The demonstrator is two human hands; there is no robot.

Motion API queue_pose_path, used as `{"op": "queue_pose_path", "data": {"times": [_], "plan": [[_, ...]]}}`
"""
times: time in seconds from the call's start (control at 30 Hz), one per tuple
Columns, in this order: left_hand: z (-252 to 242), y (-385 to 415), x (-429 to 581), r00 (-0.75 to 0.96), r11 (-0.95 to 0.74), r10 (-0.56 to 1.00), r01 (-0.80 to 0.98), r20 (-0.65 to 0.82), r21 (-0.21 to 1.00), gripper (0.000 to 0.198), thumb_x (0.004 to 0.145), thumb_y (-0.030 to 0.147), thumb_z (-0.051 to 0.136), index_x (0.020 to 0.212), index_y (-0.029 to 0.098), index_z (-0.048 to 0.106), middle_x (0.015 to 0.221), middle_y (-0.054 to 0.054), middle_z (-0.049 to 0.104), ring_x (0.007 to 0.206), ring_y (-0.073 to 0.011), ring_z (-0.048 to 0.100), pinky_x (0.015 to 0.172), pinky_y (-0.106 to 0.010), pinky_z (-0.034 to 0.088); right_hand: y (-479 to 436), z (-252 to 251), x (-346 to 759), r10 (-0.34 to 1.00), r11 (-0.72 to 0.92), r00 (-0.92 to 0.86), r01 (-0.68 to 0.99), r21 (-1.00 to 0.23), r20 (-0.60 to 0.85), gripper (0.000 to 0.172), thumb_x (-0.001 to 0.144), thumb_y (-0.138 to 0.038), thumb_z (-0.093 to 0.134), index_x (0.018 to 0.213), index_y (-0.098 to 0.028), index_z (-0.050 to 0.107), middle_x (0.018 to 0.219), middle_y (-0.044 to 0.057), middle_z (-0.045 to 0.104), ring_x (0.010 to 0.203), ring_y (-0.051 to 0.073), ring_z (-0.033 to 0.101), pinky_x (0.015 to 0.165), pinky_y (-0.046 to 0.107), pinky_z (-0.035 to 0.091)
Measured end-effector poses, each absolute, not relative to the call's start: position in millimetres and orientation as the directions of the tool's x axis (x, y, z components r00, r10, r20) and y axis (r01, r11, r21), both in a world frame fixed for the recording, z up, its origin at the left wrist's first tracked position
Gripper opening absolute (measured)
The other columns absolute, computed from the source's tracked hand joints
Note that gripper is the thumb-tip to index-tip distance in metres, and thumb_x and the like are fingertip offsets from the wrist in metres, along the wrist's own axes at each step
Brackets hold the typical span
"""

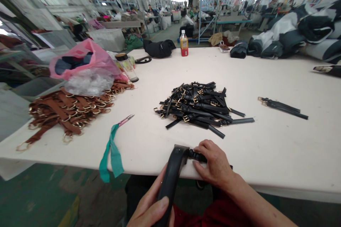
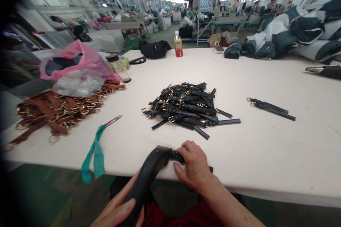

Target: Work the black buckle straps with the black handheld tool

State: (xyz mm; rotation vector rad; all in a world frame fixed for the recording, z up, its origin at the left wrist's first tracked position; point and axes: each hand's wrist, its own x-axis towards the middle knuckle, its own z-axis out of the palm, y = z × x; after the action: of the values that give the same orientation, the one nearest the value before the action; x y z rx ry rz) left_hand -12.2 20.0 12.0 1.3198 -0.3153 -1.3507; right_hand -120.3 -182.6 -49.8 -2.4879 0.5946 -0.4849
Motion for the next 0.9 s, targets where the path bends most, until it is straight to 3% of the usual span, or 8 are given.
{"op": "queue_pose_path", "data": {"times": [0.17,0.37,0.53,0.9], "plan": [[5.5,22.0,-9.1,0.268,-0.288,-0.833,0.538,-0.485,0.792,0.082,0.085,0.048,0.052,0.146,0.023,0.003,0.056,-0.003,0.067,0.039,-0.015,0.054,0.037,-0.022,0.032,-180.2,-55.4,-113.5,-0.485,-0.784,0.836,-0.285,-0.552,0.257,0.01,0.085,-0.025,0.057,0.083,-0.021,0.066,0.087,0.005,0.058,0.085,0.019,0.049,0.077,0.033,0.037],[3.6,22.4,-5.7,0.241,-0.295,-0.843,0.539,-0.48,0.789,0.083,0.084,0.049,0.054,0.146,0.022,0.006,0.056,-0.004,0.067,0.039,-0.0144,0.055,0.036,-0.02,0.031,-178.5,-54.8,-110.7,-0.455,-0.781,0.859,-0.258,-0.569,0.235,0.009,0.085,-0.017,0.055,0.078,-0.019,0.061,0.085,0.003,0.058,0.085,0.018,0.048,0.076,0.031,0.033],[1.4,24.9,-5.8,0.262,-0.305,-0.832,0.521,-0.489,0.797,0.094,0.084,0.05,0.052,0.144,0.015,-0.011,0.054,-0.003,0.065,0.037,-0.0147,0.051,0.036,-0.022,0.033,-183.2,-53.9,-108.3,-0.429,-0.718,0.886,-0.216,-0.662,0.176,0.007,0.087,-0.017,0.052,0.08,-0.019,0.055,0.083,0.0,0.058,0.083,0.015,0.049,0.078,0.031,0.03],[10.3,29.0,-9.6,0.325,-0.284,-0.796,0.544,-0.511,0.79,0.091,0.085,0.046,0.049,0.143,0.013,-0.013,0.054,-0.004,0.064,0.037,-0.0148,0.05,0.038,-0.023,0.033,-178.8,-55.2,-91.5,-0.578,-0.688,0.808,-0.407,-0.601,0.114,0.01,0.092,-0.023,0.045,0.085,-0.021,0.052,0.078,-0.001,0.06,0.077,0.016,0.053,0.077,0.031,0.028]]}}
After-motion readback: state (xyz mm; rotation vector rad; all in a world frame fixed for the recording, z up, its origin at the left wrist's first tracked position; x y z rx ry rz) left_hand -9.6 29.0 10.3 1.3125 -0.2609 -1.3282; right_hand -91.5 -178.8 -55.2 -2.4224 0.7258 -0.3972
